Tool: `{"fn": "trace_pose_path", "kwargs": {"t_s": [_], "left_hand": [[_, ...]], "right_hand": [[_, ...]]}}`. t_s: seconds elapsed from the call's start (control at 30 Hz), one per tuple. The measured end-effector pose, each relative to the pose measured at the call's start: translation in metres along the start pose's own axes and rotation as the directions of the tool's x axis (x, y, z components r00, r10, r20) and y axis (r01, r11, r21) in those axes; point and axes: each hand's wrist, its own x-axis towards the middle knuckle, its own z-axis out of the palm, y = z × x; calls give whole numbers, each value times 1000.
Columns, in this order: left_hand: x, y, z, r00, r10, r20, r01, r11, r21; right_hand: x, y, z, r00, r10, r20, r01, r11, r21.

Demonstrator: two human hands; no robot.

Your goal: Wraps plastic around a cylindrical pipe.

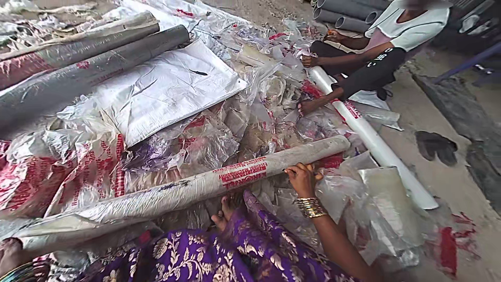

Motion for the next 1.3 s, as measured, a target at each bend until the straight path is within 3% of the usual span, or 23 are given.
{"fn": "trace_pose_path", "kwargs": {"t_s": [0.1, 0.13, 0.17, 0.2, 0.23, 0.33, 0.4, 0.5, 0.63, 0.8, 0.87, 1.0, 1.13, 1.3], "left_hand": [[10, -8, 26, 996, -81, 37, 80, 997, 25], [29, -28, 36, 999, 6, 49, -6, 1000, 4], [60, -63, 48, 978, 201, 50, -202, 979, 14], [102, -105, 58, 910, 409, 67, -412, 911, 25], [128, -121, 62, 915, 383, 126, -390, 920, 44], [171, -128, 67, 977, 135, 163, -127, 990, -58], [163, -128, 51, 952, 157, 262, -121, 981, -150], [138, -122, 36, 956, 150, 252, -106, 978, -181], [127, -108, 15, 932, 104, 347, -106, 994, -13], [128, -112, -3, 884, 111, 455, -96, 994, -55], [129, -115, -9, 864, 127, 487, -117, 992, -51], [127, -115, -19, 837, 119, 534, -133, 991, -13], [127, -119, -23, 833, 94, 546, -120, 993, 13], [131, -117, -28, 837, 104, 538, -179, 980, 88]], "right_hand": [[5, -4, -3, 999, 10, -51, -9, 1000, 25], [6, -6, -3, 998, 11, -62, -8, 999, 38], [6, -8, -3, 998, 15, -65, -12, 999, 47], [5, -9, -3, 998, 13, -68, -10, 999, 50], [3, -10, -2, 997, 6, -72, -3, 999, 48], [3, -17, -5, 998, -15, -61, 19, 998, 55], [4, -27, -15, 996, -69, -59, 72, 995, 63], [12, -60, -35, 962, -269, -51, 272, 960, 64], [21, -145, -72, 789, -608, 86, 611, 791, -9], [2, -277, -68, 362, -918, 159, 930, 345, -125], [-23, -336, -50, 286, -923, 259, 958, 278, -69], [-86, -445, 10, 304, -812, 499, 929, 368, 33], [-156, -510, 75, 316, -825, 469, 904, 412, 117], [-183, -534, 116, 393, -828, 401, 895, 445, 42]]}}
